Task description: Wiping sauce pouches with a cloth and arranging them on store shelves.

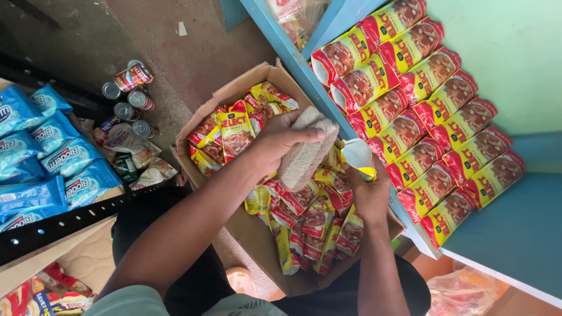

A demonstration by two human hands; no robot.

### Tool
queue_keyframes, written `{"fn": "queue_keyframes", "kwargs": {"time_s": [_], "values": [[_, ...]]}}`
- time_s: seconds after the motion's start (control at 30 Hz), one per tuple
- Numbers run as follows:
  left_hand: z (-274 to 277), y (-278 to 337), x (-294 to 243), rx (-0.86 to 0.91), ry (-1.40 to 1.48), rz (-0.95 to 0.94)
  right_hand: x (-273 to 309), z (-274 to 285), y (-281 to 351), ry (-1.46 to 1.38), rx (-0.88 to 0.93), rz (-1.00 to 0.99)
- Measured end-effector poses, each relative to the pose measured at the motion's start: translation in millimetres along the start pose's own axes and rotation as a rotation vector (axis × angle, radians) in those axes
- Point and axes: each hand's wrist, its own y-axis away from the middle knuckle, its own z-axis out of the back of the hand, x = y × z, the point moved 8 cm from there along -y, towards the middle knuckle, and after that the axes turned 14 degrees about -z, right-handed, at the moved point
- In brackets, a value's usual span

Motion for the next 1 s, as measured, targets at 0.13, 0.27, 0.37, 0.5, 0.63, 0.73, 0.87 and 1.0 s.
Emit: {"fn": "queue_keyframes", "kwargs": {"time_s": [0.13, 0.27, 0.37, 0.5, 0.63, 0.73, 0.87, 1.0], "values": [[-3.0, 4.0, -30.5, 0.035, -0.217, -0.253, 31.1, 3.3, 5.3, 0.147, -0.051, 0.115], [-25.1, 17.2, -38.4, 0.245, -0.574, -0.392, 49.5, -6.7, 11.8, 0.28, -0.065, 0.254], [-29.4, 23.3, -33.4, 0.269, -0.754, -0.376, 41.6, -14.1, 12.9, 0.432, -0.078, 0.334], [-24.9, 18.4, -22.6, 0.178, -1.001, -0.39, 26.1, -24.7, 12.3, 0.631, -0.146, 0.36], [-31.8, 20.9, -33.1, 0.205, -0.992, -0.407, 41.3, -26.5, 18.3, 0.642, -0.126, 0.326], [-23.8, 12.1, -14.6, 0.274, -1.176, -0.298, 33.7, -30.6, 17.5, 0.625, -0.079, 0.296], [-23.7, 13.8, -18.9, 0.294, -1.158, -0.192, 25.0, -38.1, 18.6, 0.618, -0.036, 0.28], [-15.6, 15.7, -24.6, 0.158, -0.876, -0.241, 14.6, -38.0, 14.9, 0.572, -0.032, 0.257]]}}
